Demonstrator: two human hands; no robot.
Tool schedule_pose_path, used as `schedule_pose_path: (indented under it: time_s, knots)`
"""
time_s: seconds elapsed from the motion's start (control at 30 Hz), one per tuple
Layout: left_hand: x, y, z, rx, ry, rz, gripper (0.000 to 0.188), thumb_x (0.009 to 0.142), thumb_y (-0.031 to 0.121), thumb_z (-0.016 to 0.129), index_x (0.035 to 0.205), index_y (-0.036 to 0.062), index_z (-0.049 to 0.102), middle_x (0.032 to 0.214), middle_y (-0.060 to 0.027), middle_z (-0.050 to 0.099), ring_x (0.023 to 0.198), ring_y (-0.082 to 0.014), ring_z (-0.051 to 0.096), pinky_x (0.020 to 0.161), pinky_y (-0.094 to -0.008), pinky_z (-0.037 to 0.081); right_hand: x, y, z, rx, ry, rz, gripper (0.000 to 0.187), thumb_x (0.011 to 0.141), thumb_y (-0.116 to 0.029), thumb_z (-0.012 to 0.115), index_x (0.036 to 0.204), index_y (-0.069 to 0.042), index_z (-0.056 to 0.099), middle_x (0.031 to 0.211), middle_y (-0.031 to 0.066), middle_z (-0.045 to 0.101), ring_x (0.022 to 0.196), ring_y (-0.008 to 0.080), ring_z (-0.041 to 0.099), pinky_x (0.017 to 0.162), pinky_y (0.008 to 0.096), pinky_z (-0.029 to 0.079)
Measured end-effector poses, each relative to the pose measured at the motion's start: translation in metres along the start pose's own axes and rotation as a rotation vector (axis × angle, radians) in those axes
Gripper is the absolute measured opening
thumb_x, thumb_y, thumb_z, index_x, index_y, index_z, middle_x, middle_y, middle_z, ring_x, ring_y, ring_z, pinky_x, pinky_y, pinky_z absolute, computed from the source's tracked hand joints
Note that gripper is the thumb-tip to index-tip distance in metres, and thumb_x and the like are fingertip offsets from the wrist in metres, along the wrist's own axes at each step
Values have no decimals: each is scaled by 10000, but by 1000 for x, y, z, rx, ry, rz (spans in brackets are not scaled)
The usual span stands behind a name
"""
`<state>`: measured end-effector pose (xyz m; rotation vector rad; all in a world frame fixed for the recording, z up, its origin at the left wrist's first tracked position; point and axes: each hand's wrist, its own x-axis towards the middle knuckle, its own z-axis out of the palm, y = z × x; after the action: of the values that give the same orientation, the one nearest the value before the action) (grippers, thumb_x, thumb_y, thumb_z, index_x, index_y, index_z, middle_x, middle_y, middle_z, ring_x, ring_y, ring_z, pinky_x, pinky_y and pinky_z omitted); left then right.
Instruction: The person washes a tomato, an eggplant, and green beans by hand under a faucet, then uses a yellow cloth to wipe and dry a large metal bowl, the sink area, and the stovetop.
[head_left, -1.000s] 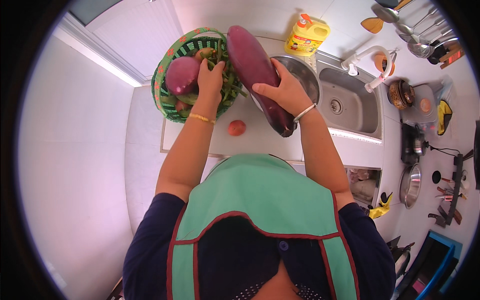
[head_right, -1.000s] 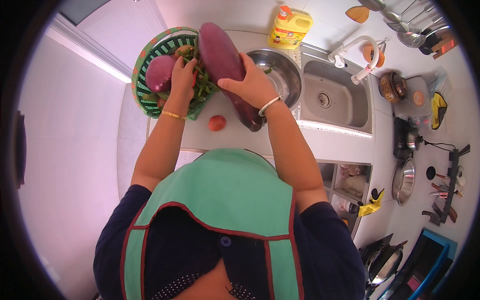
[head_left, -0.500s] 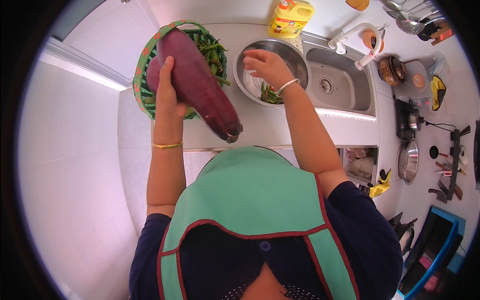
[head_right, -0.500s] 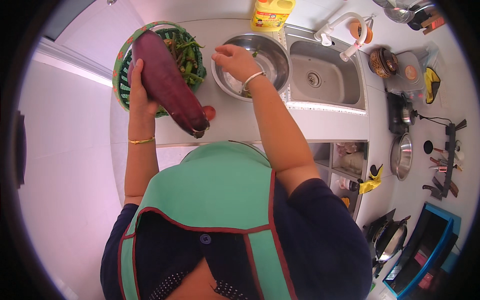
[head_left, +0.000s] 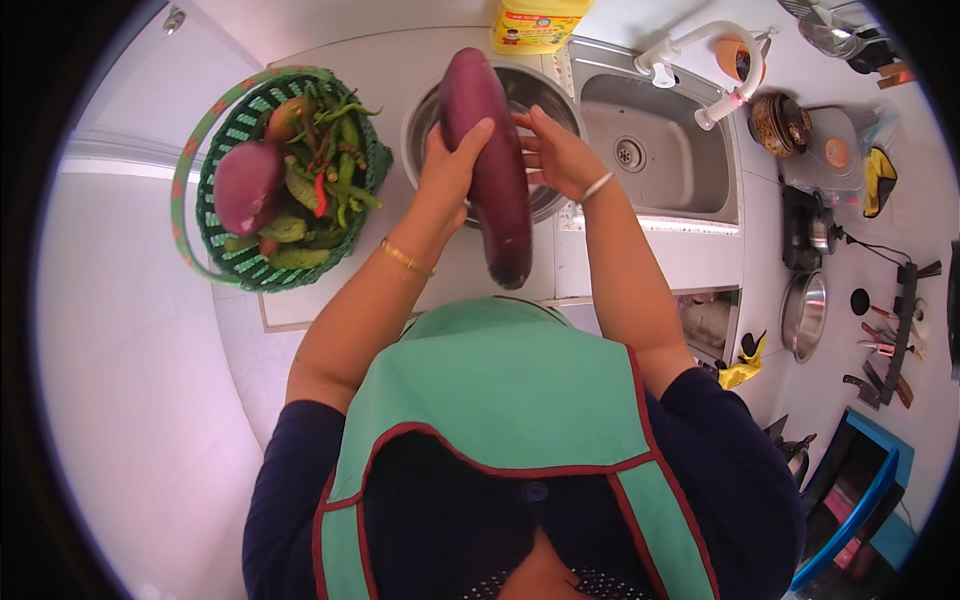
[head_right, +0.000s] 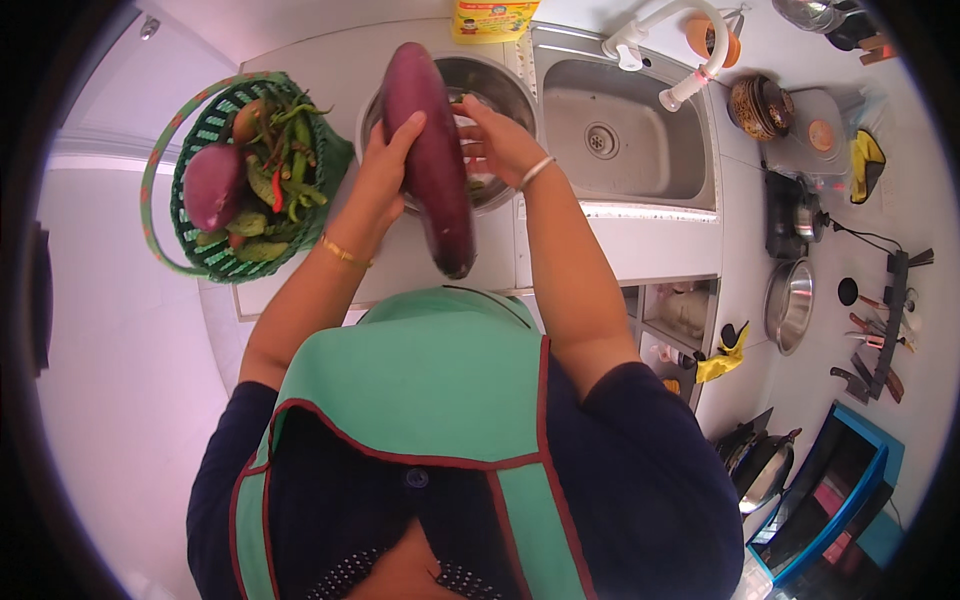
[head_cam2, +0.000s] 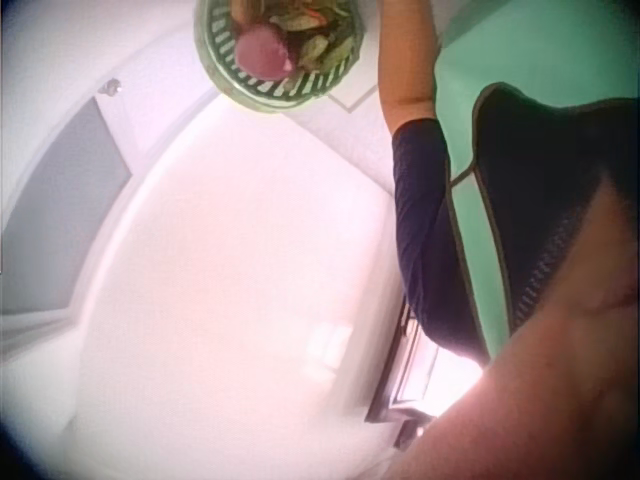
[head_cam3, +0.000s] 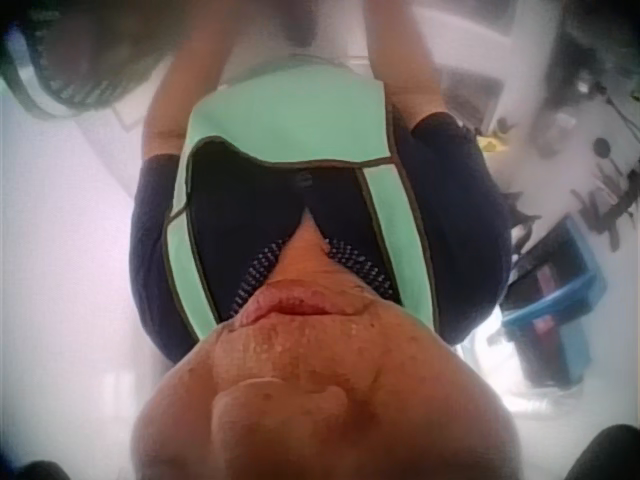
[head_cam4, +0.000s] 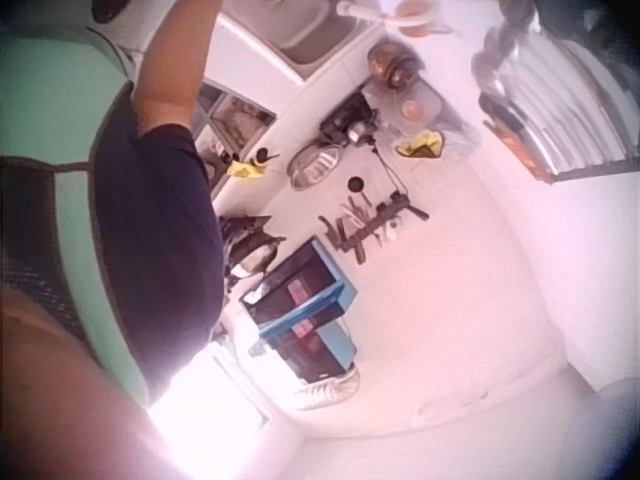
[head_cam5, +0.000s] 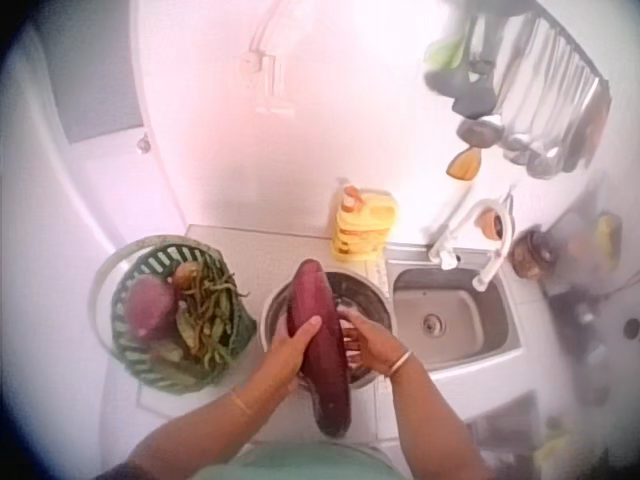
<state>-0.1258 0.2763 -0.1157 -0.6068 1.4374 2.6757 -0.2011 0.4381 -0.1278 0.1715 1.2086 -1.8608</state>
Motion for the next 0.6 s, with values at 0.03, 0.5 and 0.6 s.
schedule_pose_path:
  time_s: [0.03,0.5,0.6]
  knots:
    - [15,-9,7,54,-24,-35,544,865,289,593,1284,25,368,1204,-107,495,1058,-200,507,904,-341,432,-1,2,-6,9,2,5,540,822,-330,658,1214,-5,479,1028,106,607,888,188,608,772,298,500]
    - [23,-86,77,334,-316,-200,494,936,269,461,1342,13,347,1189,-126,516,1044,-179,517,879,-271,415,-84,41,-63,-52,405,-366,617,767,-269,728,1219,37,441,1076,129,571,942,178,572,805,285,478]
    - [6,-126,90,471,-395,-210,481,926,271,459,1313,-5,385,1163,-170,541,1063,-229,526,906,-314,408,-120,76,-75,-10,608,-399,636,791,-248,704,1259,31,375,1134,137,528,1011,200,549,825,313,481]
